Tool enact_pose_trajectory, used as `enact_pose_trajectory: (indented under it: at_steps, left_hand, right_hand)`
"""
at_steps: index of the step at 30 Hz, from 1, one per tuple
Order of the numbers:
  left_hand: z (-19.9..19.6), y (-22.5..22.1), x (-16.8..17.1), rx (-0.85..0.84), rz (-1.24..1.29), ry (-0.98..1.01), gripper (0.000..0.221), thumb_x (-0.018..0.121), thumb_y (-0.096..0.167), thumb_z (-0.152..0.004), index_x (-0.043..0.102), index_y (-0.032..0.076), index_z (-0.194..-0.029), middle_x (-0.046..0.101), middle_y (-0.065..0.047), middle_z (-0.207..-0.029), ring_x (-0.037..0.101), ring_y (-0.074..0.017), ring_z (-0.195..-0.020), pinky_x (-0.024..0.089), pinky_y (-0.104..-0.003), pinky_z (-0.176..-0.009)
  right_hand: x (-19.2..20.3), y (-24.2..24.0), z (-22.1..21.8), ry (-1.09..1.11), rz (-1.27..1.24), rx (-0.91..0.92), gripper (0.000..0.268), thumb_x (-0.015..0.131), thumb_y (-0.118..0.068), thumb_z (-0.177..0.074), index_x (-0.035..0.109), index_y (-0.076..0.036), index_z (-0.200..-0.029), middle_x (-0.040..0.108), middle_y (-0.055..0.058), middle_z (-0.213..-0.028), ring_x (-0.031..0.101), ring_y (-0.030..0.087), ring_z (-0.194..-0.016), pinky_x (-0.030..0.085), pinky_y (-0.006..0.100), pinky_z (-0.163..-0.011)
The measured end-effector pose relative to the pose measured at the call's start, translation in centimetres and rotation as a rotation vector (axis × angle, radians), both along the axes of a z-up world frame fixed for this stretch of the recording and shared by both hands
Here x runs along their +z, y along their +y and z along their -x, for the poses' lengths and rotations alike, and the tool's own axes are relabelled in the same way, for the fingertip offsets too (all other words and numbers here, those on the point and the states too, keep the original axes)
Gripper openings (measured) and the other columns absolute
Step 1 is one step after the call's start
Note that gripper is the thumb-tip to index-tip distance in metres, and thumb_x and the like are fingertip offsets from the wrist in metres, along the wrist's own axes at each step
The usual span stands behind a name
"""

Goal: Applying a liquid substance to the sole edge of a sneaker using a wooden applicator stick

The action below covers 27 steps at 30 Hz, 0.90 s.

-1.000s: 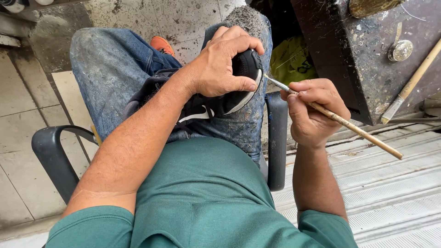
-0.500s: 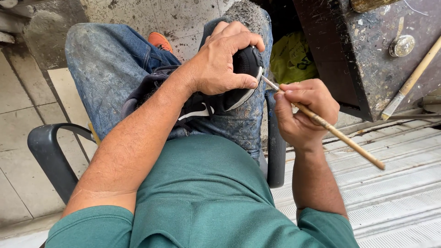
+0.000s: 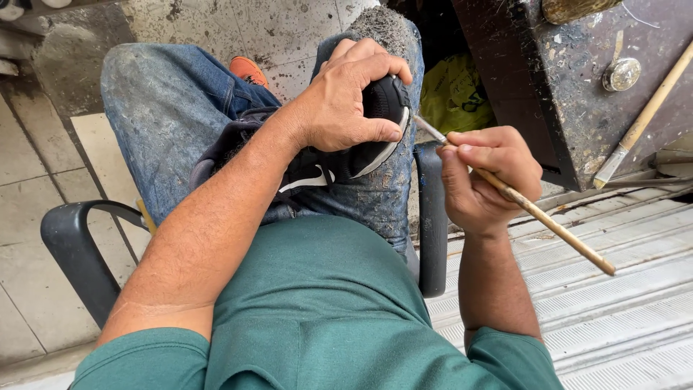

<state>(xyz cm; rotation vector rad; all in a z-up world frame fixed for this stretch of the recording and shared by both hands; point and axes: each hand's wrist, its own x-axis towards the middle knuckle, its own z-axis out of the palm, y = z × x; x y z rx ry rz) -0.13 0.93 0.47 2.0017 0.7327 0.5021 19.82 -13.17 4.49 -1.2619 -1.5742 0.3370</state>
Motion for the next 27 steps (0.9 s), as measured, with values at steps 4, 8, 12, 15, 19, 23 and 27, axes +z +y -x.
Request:
enact_pose_trajectory:
  at_steps: [4, 8, 12, 15, 19, 23, 27]
  left_hand:
    - [0.2, -0.3, 0.0, -0.006, 0.011, -0.017, 0.059, 0.087, 0.042, -0.071, 0.061, 0.026, -0.122, 0.055, -0.003, -0.117, 0.047, -0.0282, -0.111, 0.038, -0.048, -0.096]
    - [0.1, 0.0, -0.1, -0.006, 0.006, -0.016, 0.061, 0.088, 0.043, -0.070, 0.062, 0.026, -0.122, 0.055, -0.004, -0.117, 0.047, -0.0289, -0.110, 0.038, -0.048, -0.096]
    - [0.1, -0.1, -0.2, -0.010, 0.004, -0.016, 0.060, 0.087, 0.043, -0.070, 0.061, 0.026, -0.122, 0.055, -0.004, -0.117, 0.047, -0.0286, -0.111, 0.038, -0.047, -0.097]
    - [0.1, 0.0, -0.2, -0.007, -0.008, -0.020, 0.061, 0.087, 0.043, -0.070, 0.061, 0.026, -0.122, 0.056, -0.004, -0.117, 0.047, -0.0289, -0.110, 0.039, -0.047, -0.096]
    - [0.0, 0.2, -0.2, -0.013, 0.002, -0.004, 0.061, 0.088, 0.042, -0.070, 0.061, 0.027, -0.122, 0.055, -0.004, -0.118, 0.047, -0.0288, -0.111, 0.038, -0.047, -0.097]
    - [0.1, 0.3, -0.4, -0.018, 0.009, -0.004, 0.061, 0.088, 0.041, -0.070, 0.060, 0.026, -0.123, 0.054, -0.004, -0.117, 0.047, -0.0300, -0.112, 0.038, -0.048, -0.099]
    - [0.0, 0.1, -0.2, -0.020, 0.000, -0.006, 0.060, 0.088, 0.043, -0.072, 0.061, 0.027, -0.122, 0.054, -0.004, -0.117, 0.046, -0.0291, -0.111, 0.038, -0.048, -0.097]
  right_hand:
    - [-0.6, -0.4, 0.1, 0.121, 0.000, -0.025, 0.020, 0.072, 0.009, -0.094, 0.056, -0.002, -0.095, 0.066, 0.031, -0.098, 0.070, 0.030, -0.079, 0.062, 0.034, -0.070]
    - [-0.9, -0.2, 0.6, 0.146, -0.011, -0.007, 0.018, 0.071, 0.008, -0.095, 0.055, -0.001, -0.095, 0.064, 0.032, -0.098, 0.072, 0.031, -0.077, 0.064, 0.034, -0.069]
    - [-1.7, -0.2, 0.4, 0.158, -0.027, -0.004, 0.019, 0.072, 0.009, -0.095, 0.057, -0.002, -0.096, 0.065, 0.031, -0.099, 0.072, 0.031, -0.082, 0.066, 0.035, -0.073]
    - [-2.5, -0.1, 0.5, 0.139, -0.074, 0.014, 0.019, 0.072, 0.009, -0.095, 0.058, -0.004, -0.097, 0.065, 0.031, -0.100, 0.071, 0.030, -0.086, 0.067, 0.036, -0.075]
    - [-3.7, 0.2, 0.6, 0.226, -0.121, 0.030, 0.015, 0.069, 0.004, -0.098, 0.057, -0.004, -0.100, 0.062, 0.031, -0.102, 0.070, 0.032, -0.088, 0.069, 0.039, -0.076]
    - [-3.9, 0.7, 0.1, 0.290, -0.099, 0.072, 0.013, 0.071, 0.001, -0.098, 0.059, -0.005, -0.099, 0.064, 0.028, -0.103, 0.070, 0.031, -0.091, 0.069, 0.039, -0.076]
    - [-1.6, 0.4, -0.1, 0.174, -0.031, 0.047, 0.018, 0.072, 0.006, -0.095, 0.057, -0.003, -0.093, 0.067, 0.031, -0.098, 0.073, 0.031, -0.076, 0.063, 0.034, -0.069]
